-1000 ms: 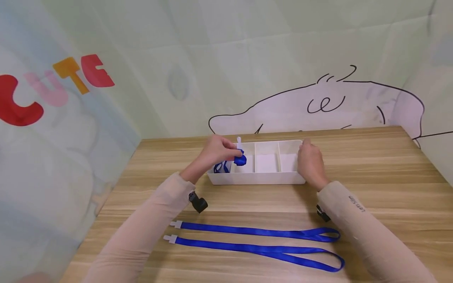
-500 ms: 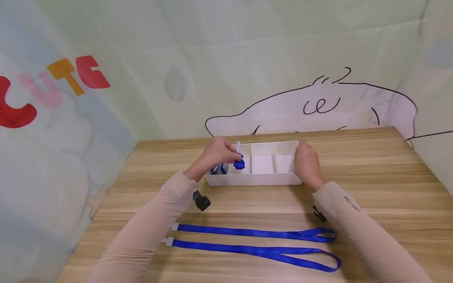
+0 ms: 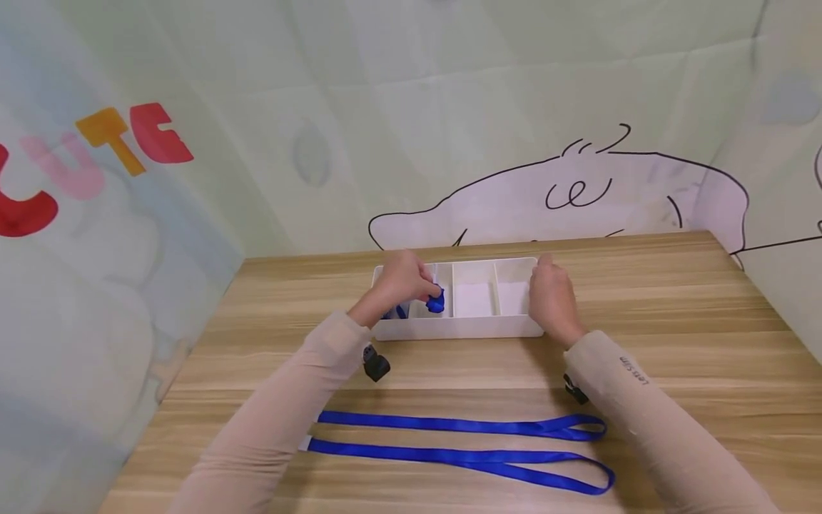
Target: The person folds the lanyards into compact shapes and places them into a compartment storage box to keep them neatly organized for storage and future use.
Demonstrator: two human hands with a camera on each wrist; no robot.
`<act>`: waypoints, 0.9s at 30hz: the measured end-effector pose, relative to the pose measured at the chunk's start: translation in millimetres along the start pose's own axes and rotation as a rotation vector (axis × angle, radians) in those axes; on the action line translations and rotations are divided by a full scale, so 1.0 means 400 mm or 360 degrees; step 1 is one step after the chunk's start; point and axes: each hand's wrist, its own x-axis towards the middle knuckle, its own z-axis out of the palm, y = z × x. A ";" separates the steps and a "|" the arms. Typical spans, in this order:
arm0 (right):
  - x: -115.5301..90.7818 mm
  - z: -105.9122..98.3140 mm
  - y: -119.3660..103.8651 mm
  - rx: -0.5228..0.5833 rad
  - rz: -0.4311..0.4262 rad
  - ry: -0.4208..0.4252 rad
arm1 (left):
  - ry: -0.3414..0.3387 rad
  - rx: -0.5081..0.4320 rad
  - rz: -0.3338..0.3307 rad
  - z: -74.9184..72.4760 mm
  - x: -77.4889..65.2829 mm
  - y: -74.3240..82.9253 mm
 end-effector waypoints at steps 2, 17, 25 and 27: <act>0.000 0.001 0.000 0.0002 -0.0007 0.0002 | -0.0002 0.0048 0.0023 0.004 0.003 0.003; -0.001 0.003 -0.001 -0.0004 -0.0032 0.0029 | 0.0006 0.0283 0.0061 0.035 0.026 0.009; -0.001 0.000 0.001 -0.0005 -0.0025 0.0016 | -0.0002 0.0423 0.0126 0.053 0.028 0.017; -0.001 0.000 0.001 -0.0003 -0.0032 0.0021 | -0.0001 0.0438 0.0124 0.058 0.028 0.019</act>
